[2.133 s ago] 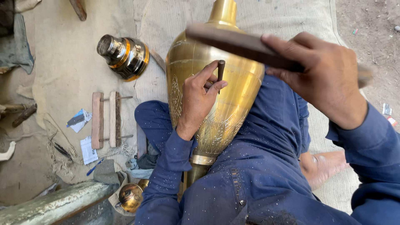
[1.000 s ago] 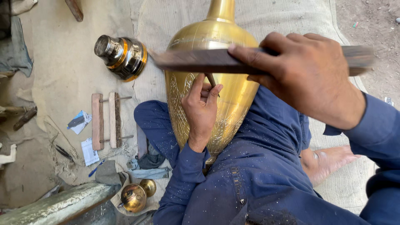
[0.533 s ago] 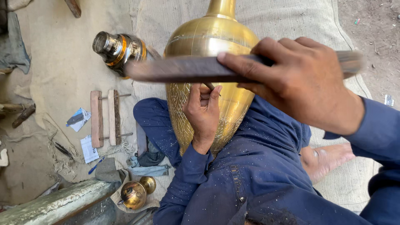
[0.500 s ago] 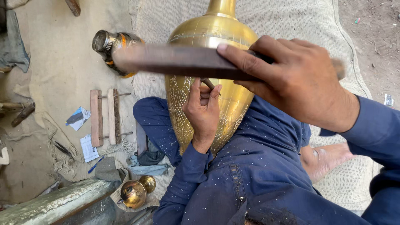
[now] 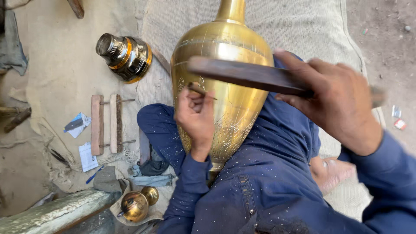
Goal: The person sits cross-legged on the ground holding a large brass vase on their lap. They hold a punch against the vase surface and strike it with a wooden mallet, chasing decorative patterns into the metal and repositioning the punch around the design.
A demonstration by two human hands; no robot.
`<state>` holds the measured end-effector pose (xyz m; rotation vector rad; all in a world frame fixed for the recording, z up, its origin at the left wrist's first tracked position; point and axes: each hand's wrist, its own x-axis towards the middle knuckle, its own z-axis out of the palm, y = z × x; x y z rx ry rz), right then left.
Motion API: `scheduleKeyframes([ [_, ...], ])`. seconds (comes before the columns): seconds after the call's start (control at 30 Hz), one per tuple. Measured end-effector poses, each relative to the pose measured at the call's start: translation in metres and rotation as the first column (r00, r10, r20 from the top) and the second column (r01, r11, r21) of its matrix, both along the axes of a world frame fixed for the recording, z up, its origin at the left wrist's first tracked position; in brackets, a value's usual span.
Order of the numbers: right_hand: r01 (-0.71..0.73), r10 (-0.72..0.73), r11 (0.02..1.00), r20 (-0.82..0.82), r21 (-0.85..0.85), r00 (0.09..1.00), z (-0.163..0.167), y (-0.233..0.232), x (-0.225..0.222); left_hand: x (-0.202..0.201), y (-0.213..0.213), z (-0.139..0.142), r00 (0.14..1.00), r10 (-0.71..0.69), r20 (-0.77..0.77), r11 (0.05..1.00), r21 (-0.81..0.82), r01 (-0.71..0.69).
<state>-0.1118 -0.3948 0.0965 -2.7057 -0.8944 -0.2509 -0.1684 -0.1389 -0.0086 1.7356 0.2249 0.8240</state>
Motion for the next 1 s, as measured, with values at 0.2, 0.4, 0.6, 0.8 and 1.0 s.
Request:
scheduleKeyframes([
  [0.2,0.240,-0.087,0.830,-0.308,0.504,0.947,-0.130,0.015,-0.023,0.036,0.069,0.009,0.939,-0.336,-0.074,0.934,0.107,0.342],
  [0.4,0.389,-0.181,0.752,-0.400,0.533,0.898,-0.176,0.021,-0.055,0.110,0.076,0.027,0.701,-0.656,-0.279,0.618,0.336,0.711],
  [0.6,0.518,-0.317,0.765,-0.477,0.382,0.820,-0.173,0.019,-0.056,0.130,0.068,0.046,0.491,-0.751,-0.442,0.323,0.402,0.857],
  [0.8,0.465,-0.163,0.455,-0.442,0.759,0.882,-0.169,0.016,-0.060,0.128,0.056,0.061,0.463,-0.708,-0.533,0.230,0.446,0.865],
  [1.0,0.433,-0.075,0.379,-0.439,0.818,0.895,-0.150,0.019,-0.054,0.124,0.053,0.069,0.464,-0.655,-0.596,0.211,0.446,0.870],
])
